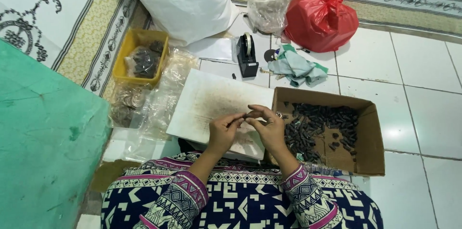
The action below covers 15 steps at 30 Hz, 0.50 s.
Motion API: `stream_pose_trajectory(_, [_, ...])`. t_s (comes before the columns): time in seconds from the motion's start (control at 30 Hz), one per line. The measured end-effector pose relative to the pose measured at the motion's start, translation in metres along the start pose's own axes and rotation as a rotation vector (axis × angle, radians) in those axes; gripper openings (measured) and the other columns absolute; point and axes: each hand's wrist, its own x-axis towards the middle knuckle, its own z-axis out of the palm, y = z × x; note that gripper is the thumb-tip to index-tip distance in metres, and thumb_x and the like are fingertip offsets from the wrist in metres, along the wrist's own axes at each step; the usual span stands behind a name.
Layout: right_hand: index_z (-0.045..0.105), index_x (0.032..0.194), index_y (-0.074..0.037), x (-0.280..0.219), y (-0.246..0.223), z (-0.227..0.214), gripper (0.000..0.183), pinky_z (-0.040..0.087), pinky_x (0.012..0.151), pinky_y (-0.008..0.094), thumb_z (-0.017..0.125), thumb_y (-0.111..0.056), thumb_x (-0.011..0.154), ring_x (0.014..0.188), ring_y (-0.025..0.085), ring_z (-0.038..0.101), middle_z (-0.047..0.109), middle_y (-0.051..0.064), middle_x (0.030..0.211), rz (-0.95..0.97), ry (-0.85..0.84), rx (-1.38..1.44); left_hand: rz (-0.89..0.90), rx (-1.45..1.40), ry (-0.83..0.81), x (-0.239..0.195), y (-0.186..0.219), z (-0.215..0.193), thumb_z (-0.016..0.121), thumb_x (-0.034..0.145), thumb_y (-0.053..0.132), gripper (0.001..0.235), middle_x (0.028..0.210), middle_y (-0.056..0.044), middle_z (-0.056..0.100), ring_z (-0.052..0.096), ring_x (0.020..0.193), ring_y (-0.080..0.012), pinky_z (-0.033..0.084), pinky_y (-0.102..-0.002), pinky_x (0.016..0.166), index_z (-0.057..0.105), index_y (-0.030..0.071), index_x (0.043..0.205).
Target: Picking up small metal studs from a box and inserting them into a template board for organization or assembly.
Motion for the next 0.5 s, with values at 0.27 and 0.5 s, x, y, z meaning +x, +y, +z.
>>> stream_pose_trajectory(0.27, [0.077,0.118,-0.007,0.013,0.032,0.01,0.042,0.066,0.071,0.037,0.082,0.006,0.079,0.081,0.026,0.076,0.078,0.014,0.086,-0.184,0.025,-0.245,0.015,0.084,-0.047,0.006,-0.016,-0.001,0.058,0.1,0.003,0.027,0.108,-0.02,0.076,0.072,0.101,-0.0375,0.059,-0.048,0.084,0.073,0.002,0.122])
stream_pose_trajectory(0.5, [0.074,0.124,-0.009,0.006,0.022,0.016,0.046,0.064,0.076,0.043,0.079,0.004,0.08,0.085,0.03,0.076,0.079,0.013,0.09,-0.28,-0.024,-0.422,-0.039,0.059,-0.068,0.002,-0.033,0.002,0.053,0.103,0.003,0.03,0.114,-0.022,0.074,0.069,0.11,-0.0391,0.057,-0.048,0.089,0.07,0.001,0.127])
